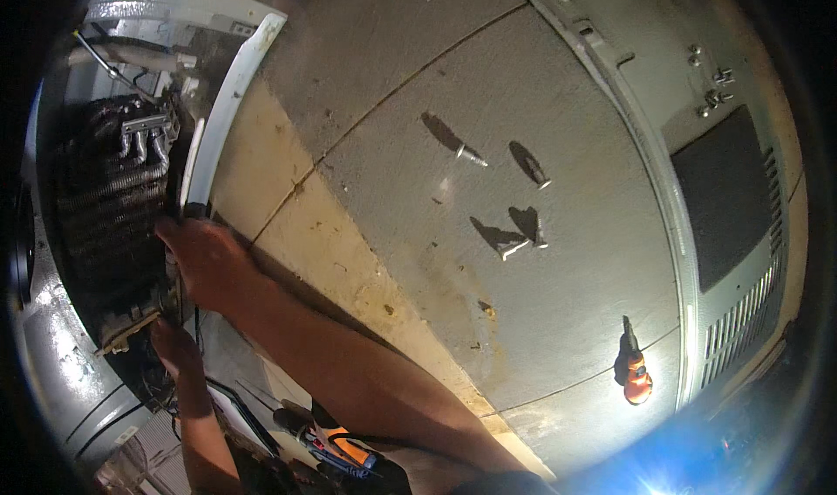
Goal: The person sits on the floor and uses a cordless drill and screwdriver to remove screws and a metal bracket from the bottom of a refrigerator. They then disconnect a wire harness and remove a black component from the appliance's interior.
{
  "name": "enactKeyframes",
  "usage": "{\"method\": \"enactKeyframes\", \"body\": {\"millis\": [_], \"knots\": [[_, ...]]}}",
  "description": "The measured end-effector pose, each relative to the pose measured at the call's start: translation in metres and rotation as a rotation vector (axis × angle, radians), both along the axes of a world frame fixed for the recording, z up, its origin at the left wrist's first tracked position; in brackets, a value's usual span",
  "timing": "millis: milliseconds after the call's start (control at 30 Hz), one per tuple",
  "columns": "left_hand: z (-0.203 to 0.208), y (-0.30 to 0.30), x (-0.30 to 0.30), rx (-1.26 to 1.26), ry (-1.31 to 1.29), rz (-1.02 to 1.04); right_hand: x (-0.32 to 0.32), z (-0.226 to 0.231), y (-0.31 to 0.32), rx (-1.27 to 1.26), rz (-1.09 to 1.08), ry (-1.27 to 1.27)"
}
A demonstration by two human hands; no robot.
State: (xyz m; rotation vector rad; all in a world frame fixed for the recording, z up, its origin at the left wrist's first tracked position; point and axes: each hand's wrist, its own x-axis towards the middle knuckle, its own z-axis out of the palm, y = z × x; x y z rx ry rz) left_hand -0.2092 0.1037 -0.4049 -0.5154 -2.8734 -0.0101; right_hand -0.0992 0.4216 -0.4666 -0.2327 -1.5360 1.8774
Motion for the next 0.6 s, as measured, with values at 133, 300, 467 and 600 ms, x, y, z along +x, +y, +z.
{"method": "enactKeyframes", "body": {"millis": [133, 300, 467, 600], "knots": [[0.001, -0.003, 0.000, 0.546, -0.214, -0.013, 0.002, 0.000, -0.001, -0.008, -0.042, 0.043], [0.003, -0.003, -0.007, 0.644, -0.354, -0.155, -0.001, 0.006, 0.004, -0.051, 0.108, -0.112], [0.011, -0.003, -0.009, 0.681, -0.455, -0.138, -0.006, 0.006, 0.003, 0.030, 0.100, -0.270], [0.012, 0.008, -0.006, 0.844, -0.529, -0.140, -0.007, 0.004, -0.005, 0.036, 0.069, -0.247]]}}
